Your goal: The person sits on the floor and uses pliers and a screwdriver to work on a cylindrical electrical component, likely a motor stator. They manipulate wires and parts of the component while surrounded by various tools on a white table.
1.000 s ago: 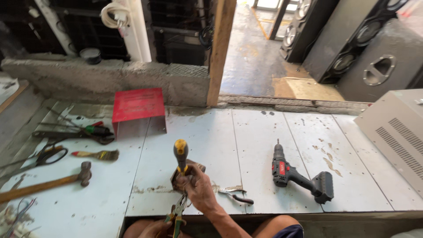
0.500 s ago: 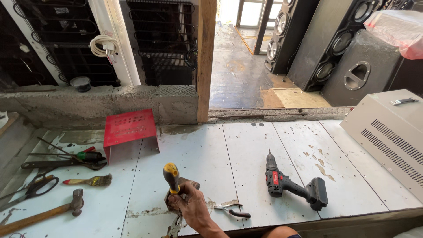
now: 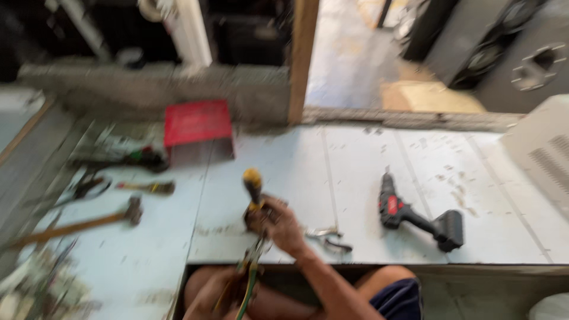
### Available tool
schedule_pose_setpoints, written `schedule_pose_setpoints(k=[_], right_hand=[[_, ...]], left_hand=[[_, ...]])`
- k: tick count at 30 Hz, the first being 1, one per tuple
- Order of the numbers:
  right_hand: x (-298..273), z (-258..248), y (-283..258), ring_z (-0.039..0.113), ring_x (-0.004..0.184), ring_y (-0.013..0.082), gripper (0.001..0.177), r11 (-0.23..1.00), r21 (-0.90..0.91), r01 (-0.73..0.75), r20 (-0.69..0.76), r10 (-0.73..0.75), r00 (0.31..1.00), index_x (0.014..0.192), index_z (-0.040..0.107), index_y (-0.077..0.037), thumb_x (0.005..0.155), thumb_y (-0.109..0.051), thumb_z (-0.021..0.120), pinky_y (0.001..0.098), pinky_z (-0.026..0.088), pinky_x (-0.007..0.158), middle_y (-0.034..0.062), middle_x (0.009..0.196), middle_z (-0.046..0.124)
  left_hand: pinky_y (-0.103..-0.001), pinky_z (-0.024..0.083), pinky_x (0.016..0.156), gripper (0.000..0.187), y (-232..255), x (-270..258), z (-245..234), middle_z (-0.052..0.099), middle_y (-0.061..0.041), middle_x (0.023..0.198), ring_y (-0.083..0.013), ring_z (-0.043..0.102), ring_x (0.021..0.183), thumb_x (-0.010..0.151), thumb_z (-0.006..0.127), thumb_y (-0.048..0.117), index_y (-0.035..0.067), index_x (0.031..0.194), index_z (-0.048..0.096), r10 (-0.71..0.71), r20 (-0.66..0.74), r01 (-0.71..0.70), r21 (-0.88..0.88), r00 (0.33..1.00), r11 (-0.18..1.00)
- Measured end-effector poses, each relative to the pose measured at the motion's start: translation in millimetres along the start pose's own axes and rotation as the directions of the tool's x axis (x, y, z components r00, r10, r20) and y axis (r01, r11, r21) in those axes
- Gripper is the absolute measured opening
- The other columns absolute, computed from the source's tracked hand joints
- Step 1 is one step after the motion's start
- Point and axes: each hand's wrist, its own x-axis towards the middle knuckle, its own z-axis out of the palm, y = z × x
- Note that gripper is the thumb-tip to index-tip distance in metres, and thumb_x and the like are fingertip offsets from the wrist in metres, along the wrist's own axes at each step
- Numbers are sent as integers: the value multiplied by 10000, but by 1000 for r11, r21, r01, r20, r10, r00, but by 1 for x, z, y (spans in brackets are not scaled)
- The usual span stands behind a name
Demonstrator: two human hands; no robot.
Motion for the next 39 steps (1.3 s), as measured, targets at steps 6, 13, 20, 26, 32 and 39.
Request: schedule_pose_setpoints(k=[6, 13, 20, 26, 32, 39], right_hand=[[-4, -5, -37, 739, 998, 221, 301, 974, -226, 3, 138, 29, 990, 1289, 587, -20, 1000, -93, 629, 393, 665, 912, 112, 1090, 755], [-5, -10, -31, 724, 1009, 175, 218, 966, -257, 20, 86, 2, 996, 1183, 708, -127, 966, -112, 708, 358, 622, 890, 20, 1058, 764], [-6, -2, -42, 703, 986, 167, 228, 959, -281, -25, 98, 54, 994, 1218, 646, -118, 998, -177, 657, 348, 571, 876, 31, 1031, 737], [-7, -7, -38, 684, 1035, 176, 189, 950, -311, 36, 106, -4, 994, 1148, 735, -133, 1006, -220, 647, 367, 590, 880, 6, 1111, 726], [-10, -5, -40, 689, 1006, 166, 220, 968, -251, -10, 82, 31, 996, 1240, 653, -116, 1023, -143, 623, 372, 617, 885, 27, 1078, 701], [-11, -10, -36, 721, 1049, 192, 286, 963, -270, 15, 118, 17, 993, 1249, 692, -94, 1069, -241, 526, 401, 596, 965, 53, 1087, 763]], left_hand=[[-272, 373, 452, 405, -15, 78, -55, 707, -201, 867, -282, 669, 645, 969, 555, 278, -25, 1215, 664, -399, 335, 320, 267, 854, 909], [-287, 463, 479, 410, -18, 81, -59, 703, -204, 893, -308, 697, 681, 947, 591, 315, 30, 1236, 654, -447, 322, 382, 247, 834, 891], [-259, 341, 422, 434, -20, 80, -59, 702, -214, 876, -291, 687, 652, 942, 597, 302, -19, 1230, 650, -411, 357, 346, 234, 839, 909], [-259, 363, 428, 406, -18, 77, -55, 701, -228, 875, -289, 699, 647, 965, 562, 263, -29, 1236, 638, -407, 340, 345, 229, 848, 910], [-278, 395, 458, 416, -21, 79, -58, 706, -221, 885, -291, 698, 657, 968, 561, 277, -27, 1238, 646, -419, 340, 358, 228, 842, 905], [-264, 335, 416, 404, -22, 79, -57, 700, -227, 867, -299, 702, 648, 958, 566, 269, -33, 1213, 650, -403, 344, 343, 222, 848, 913]])
